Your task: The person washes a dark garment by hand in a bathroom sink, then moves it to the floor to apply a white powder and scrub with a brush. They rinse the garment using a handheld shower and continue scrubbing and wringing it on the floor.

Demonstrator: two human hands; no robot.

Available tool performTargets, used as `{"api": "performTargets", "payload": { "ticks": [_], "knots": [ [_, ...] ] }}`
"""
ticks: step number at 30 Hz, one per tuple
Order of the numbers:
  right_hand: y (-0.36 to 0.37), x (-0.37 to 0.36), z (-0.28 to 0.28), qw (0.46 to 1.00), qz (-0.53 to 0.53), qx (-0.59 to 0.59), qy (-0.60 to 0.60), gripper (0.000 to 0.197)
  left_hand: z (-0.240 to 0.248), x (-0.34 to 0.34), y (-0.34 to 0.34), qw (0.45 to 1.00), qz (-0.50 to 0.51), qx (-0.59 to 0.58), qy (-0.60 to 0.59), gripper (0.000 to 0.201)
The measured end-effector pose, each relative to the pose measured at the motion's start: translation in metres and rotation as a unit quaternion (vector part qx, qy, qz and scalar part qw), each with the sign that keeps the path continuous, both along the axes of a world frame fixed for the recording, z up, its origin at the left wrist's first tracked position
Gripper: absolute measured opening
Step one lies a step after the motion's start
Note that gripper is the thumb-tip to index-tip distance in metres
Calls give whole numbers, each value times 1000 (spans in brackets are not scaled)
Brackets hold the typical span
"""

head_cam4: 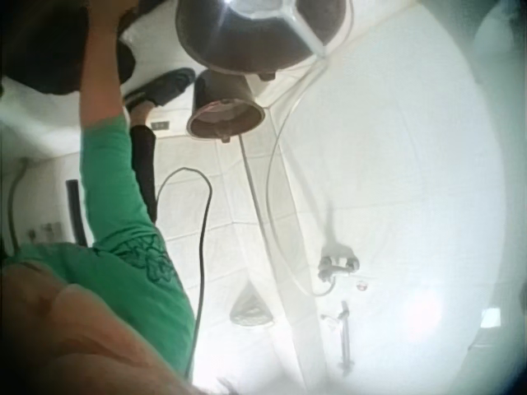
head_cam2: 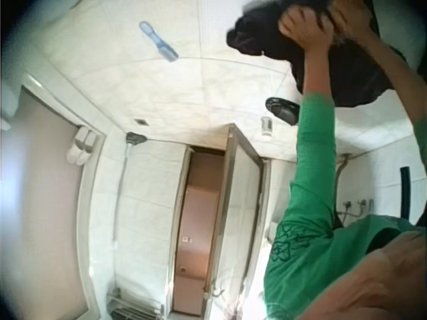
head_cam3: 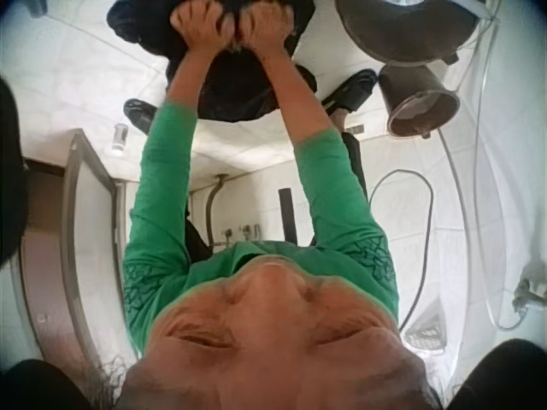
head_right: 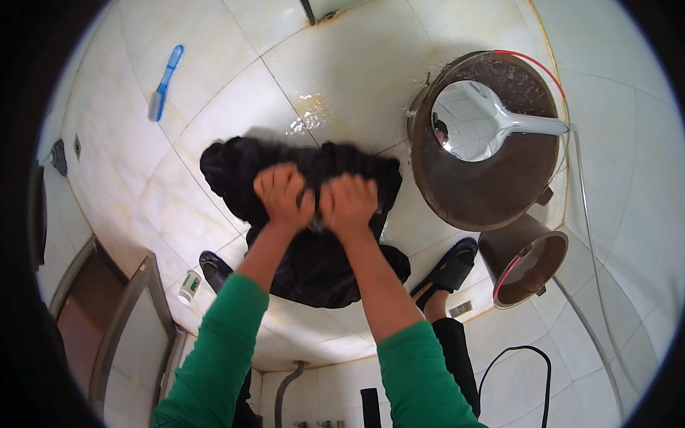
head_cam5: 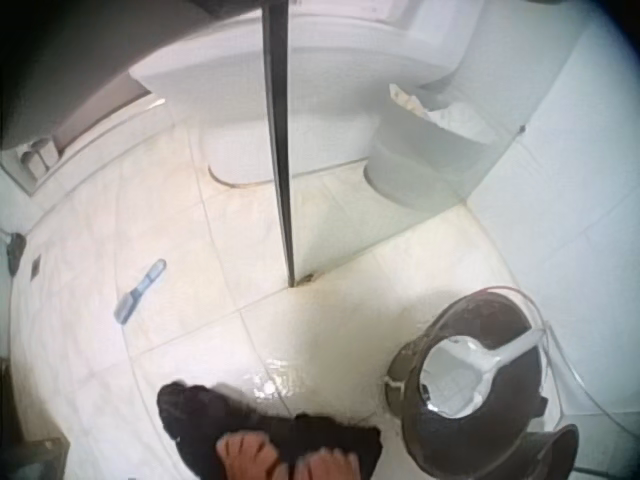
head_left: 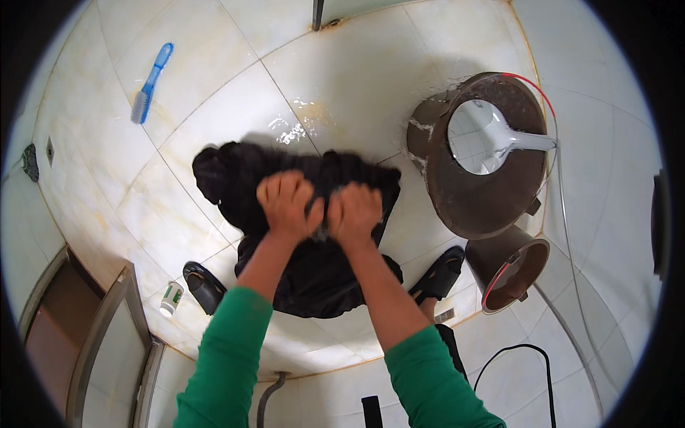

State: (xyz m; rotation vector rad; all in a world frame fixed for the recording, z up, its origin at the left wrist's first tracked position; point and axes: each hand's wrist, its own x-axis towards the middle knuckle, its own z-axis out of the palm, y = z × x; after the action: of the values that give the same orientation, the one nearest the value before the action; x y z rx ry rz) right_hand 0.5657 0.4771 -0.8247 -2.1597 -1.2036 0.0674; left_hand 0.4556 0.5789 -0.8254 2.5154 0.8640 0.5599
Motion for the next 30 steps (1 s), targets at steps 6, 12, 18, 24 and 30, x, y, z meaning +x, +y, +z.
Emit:
{"api": "performTargets", "payload": {
  "ticks": [6,12,18,24,30],
  "knots": [
    [82,87,-33,997,-57,-40,-42,27,-20,94,65,997,66,-11,40,27],
    [130,146,-80,968,-228,-66,-75,32,-37,134,115,991,71,-36,112,48],
    [92,127,-58,986,-155,-62,-2,42,6,64,96,994,87,30,66,71],
    [12,70,-4,908,-197,-186,318,78,48,-73,12,846,433,-294,102,106],
    [-33,35,61,638,-375,-185,647,84,55,-121,-70,718,444,-534,44,86]
  ]
}}
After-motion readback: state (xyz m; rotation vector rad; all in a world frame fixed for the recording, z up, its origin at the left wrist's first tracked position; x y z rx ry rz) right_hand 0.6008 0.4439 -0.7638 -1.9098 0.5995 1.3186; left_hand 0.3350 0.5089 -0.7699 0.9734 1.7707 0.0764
